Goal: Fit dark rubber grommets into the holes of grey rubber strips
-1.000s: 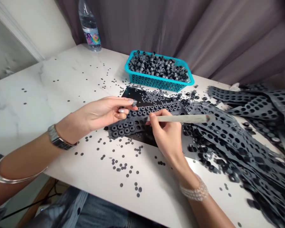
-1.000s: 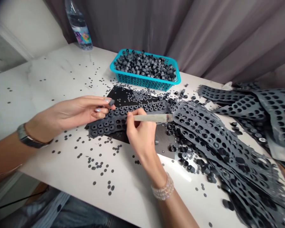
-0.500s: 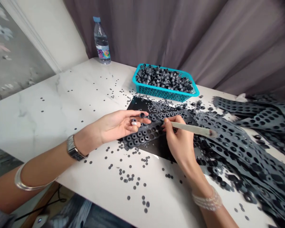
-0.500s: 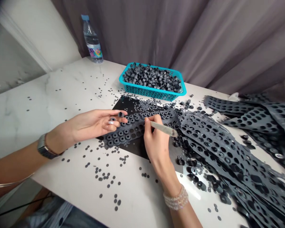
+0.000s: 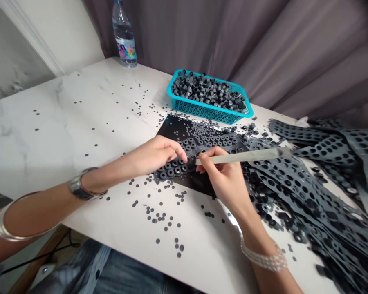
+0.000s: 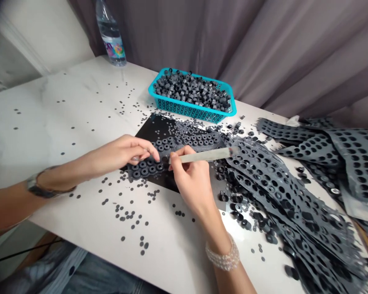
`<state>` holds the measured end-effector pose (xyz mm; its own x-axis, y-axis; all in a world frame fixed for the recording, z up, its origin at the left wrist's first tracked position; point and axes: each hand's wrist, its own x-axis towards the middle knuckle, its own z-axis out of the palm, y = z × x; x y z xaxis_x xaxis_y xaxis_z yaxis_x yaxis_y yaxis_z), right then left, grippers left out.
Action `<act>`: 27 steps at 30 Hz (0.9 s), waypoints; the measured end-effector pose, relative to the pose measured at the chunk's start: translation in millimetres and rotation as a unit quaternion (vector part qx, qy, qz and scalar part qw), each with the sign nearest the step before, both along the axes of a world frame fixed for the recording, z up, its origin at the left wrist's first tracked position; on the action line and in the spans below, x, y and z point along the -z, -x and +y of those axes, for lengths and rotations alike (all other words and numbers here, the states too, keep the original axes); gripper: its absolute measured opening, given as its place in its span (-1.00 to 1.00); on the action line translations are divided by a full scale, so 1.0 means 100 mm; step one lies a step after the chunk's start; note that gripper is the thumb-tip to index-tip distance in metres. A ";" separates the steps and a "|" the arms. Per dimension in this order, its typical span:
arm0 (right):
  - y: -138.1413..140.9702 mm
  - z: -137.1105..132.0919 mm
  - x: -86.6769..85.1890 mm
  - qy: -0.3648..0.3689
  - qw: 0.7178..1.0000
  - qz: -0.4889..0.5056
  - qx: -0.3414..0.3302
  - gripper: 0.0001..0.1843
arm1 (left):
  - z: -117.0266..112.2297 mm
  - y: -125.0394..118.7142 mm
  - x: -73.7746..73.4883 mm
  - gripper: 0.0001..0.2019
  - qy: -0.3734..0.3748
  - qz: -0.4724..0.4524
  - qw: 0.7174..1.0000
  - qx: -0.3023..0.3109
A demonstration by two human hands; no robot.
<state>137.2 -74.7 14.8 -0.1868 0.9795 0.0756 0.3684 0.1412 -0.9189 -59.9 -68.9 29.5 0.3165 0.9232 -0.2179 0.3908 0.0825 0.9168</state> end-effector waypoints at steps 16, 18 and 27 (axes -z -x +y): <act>0.10 -0.03 0.03 -0.033 0.994 -0.097 -0.031 -0.77 | -0.14 0.00 0.20 -0.80 -0.313 0.299 0.895 0.108; 0.10 -0.02 0.03 -0.035 0.994 -0.096 -0.034 -0.77 | -0.14 -0.01 0.21 -0.80 -0.323 0.302 0.890 0.114; 0.17 -0.04 0.00 -0.084 0.984 -0.150 -0.047 -0.77 | -0.15 -0.11 0.23 -0.83 -0.311 0.295 0.897 0.106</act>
<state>120.2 -79.1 15.2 -0.3148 0.9352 0.1624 0.5970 0.3281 -0.7320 -48.7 -83.7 6.5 0.4982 0.8572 0.1307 0.7694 -0.5065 0.3891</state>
